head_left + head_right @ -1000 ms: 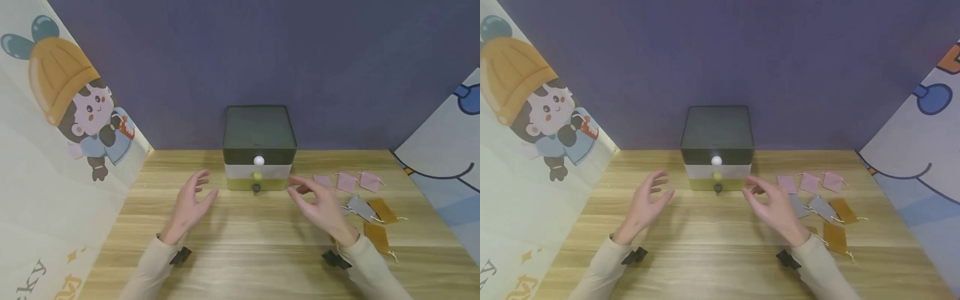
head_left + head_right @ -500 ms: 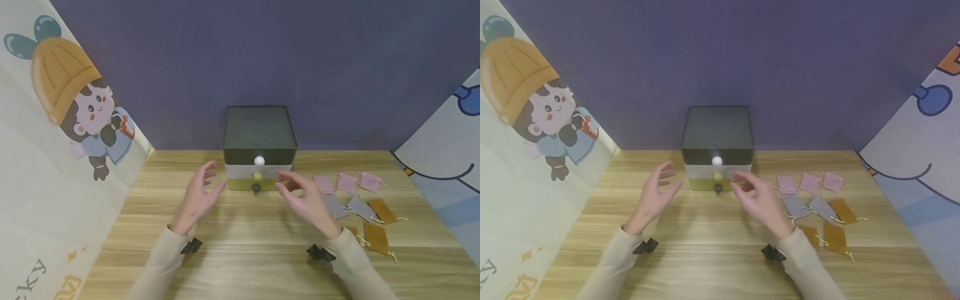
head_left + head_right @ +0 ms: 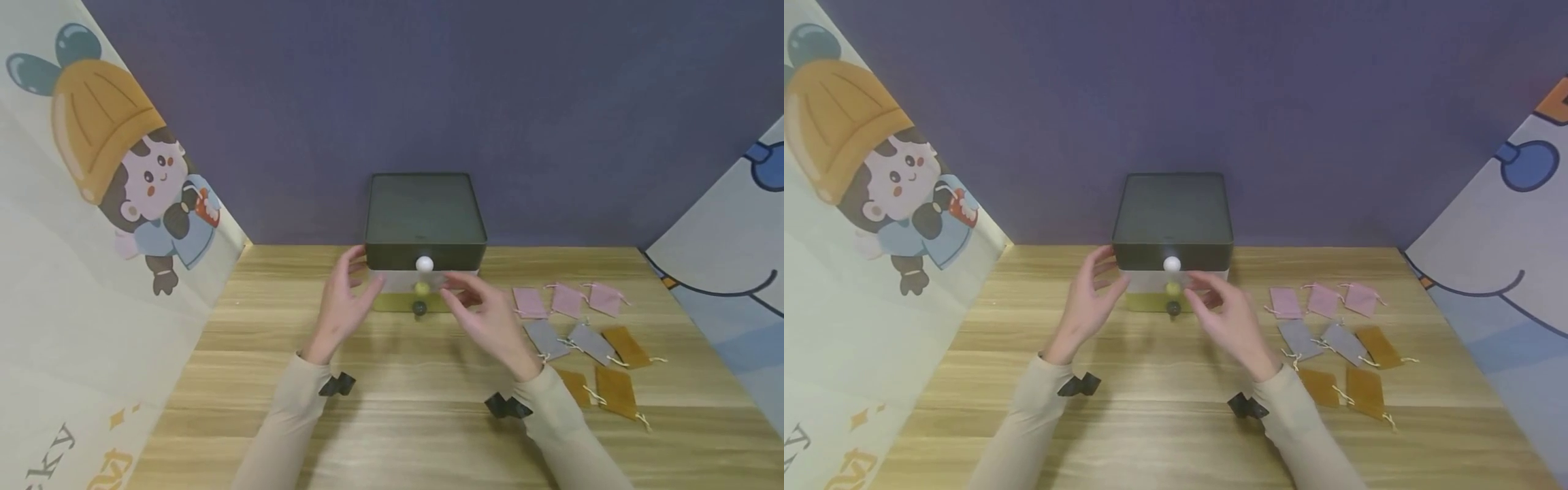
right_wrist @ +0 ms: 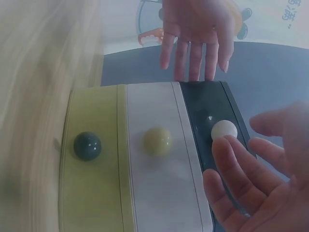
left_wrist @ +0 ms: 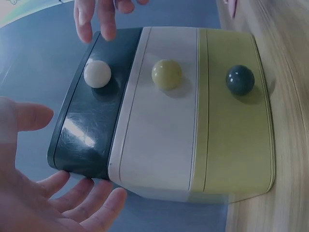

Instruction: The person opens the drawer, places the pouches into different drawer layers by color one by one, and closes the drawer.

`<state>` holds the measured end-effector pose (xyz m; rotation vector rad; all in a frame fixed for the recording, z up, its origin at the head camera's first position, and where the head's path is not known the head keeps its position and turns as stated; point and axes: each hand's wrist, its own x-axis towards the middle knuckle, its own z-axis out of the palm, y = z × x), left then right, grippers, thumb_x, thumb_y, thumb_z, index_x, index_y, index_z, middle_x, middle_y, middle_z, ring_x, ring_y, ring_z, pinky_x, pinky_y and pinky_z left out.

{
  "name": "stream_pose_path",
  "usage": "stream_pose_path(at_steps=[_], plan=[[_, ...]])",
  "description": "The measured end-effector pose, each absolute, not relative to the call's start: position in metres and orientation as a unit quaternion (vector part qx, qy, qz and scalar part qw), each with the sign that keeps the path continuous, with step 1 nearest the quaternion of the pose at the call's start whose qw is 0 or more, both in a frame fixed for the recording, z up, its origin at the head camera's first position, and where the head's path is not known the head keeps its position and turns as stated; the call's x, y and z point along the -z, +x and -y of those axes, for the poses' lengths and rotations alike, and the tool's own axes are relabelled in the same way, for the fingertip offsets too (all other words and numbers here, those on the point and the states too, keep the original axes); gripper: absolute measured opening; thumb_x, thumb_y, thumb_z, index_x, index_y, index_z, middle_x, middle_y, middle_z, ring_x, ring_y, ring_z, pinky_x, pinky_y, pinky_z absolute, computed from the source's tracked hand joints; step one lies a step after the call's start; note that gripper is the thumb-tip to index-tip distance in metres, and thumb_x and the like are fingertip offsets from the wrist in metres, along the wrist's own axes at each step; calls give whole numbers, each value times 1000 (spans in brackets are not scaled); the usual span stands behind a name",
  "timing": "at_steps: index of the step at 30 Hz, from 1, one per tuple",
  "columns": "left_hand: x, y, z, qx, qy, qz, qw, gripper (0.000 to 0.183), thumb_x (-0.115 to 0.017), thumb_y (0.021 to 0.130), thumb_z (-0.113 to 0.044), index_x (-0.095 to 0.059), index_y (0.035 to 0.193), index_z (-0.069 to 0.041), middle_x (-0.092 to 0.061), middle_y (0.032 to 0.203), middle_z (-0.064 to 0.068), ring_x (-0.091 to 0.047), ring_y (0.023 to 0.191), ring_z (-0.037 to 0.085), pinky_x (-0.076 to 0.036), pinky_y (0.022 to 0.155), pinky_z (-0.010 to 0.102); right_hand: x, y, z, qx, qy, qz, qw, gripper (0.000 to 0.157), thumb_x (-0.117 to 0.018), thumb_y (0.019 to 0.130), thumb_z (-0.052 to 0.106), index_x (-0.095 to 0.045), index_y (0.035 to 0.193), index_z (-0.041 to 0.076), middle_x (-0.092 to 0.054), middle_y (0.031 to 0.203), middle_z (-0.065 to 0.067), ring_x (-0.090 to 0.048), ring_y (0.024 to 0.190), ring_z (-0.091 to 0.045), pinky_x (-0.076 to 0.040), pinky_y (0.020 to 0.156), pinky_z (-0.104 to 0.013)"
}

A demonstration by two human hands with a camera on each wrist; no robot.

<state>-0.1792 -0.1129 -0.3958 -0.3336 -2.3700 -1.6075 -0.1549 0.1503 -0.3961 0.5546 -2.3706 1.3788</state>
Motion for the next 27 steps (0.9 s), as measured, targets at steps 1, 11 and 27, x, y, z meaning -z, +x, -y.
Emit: stream_pose_path(at_steps=[1,11,27], plan=[[396,-180,112,555,-114,814,131,66,-73,100,-23,-44,157,-7,-52,157,14,-58,139,37,-54,111,55,395,-157,-148,-490,192,834,168,30,-74,100,9,-74,130,4,-82,110,-9,-77,85,-18,-60,71,-20],[402,-181,111,572,-107,805,111,63,-72,100,-20,-45,156,-7,-52,157,15,-57,140,39,-53,112,57,402,-176,-132,-495,200,827,176,33,-74,99,7,-71,132,7,-82,109,-14,-78,79,-23,-62,70,-22],[404,-189,107,637,-80,756,126,55,-72,99,-13,-52,150,-5,-57,151,14,-58,135,36,-55,109,53,406,-187,-122,-489,195,827,198,35,-77,99,13,-72,133,10,-83,107,-13,-78,72,-24,-60,63,-23]])
